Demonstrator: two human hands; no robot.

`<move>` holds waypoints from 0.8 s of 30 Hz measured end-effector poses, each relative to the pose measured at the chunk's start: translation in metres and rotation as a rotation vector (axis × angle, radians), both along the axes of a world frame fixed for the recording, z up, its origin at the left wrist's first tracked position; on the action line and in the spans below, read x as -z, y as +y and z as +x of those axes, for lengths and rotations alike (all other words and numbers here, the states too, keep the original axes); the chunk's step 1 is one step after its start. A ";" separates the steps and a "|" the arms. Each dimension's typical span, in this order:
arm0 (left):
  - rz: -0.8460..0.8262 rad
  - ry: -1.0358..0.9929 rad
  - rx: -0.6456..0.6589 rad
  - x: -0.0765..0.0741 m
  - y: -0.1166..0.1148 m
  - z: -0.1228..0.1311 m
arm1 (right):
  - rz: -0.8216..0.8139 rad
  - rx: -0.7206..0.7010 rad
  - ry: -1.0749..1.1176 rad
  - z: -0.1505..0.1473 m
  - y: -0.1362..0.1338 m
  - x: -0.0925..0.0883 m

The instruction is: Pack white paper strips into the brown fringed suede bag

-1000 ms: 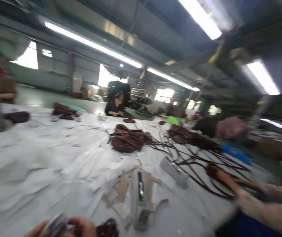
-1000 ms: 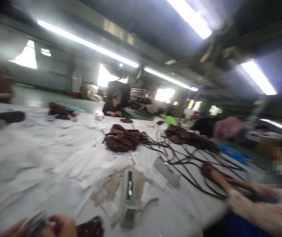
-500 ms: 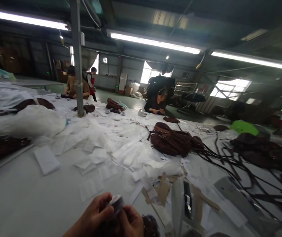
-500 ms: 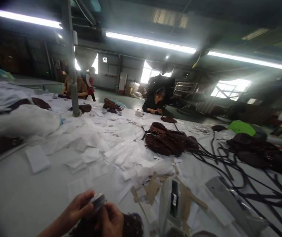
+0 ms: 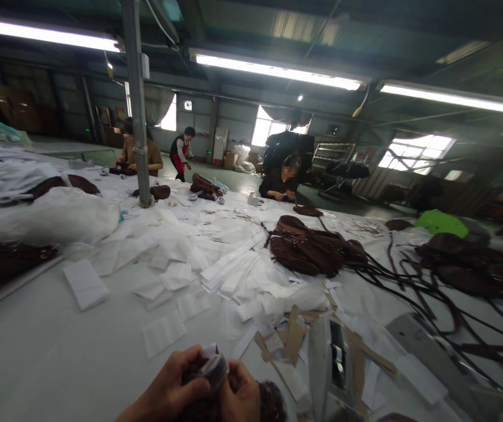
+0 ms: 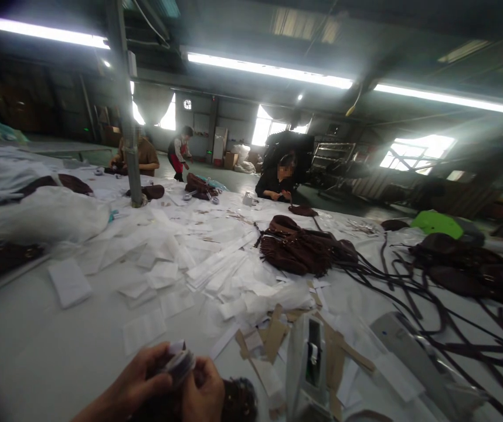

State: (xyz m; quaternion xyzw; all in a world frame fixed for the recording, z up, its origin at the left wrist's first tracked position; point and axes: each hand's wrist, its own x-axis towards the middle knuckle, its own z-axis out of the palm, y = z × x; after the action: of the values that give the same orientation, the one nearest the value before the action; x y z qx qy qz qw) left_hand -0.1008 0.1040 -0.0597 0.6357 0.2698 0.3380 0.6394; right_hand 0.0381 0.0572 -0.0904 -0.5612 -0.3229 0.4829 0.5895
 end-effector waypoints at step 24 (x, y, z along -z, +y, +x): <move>-0.030 0.073 0.335 -0.012 0.018 0.001 | 0.053 -0.196 0.064 0.031 -0.008 0.015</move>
State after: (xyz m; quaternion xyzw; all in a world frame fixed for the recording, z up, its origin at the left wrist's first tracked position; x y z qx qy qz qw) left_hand -0.1001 0.1224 -0.0476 0.6741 0.1883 0.1993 0.6858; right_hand 0.0694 0.0495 -0.1052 -0.4958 -0.3699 0.5471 0.5640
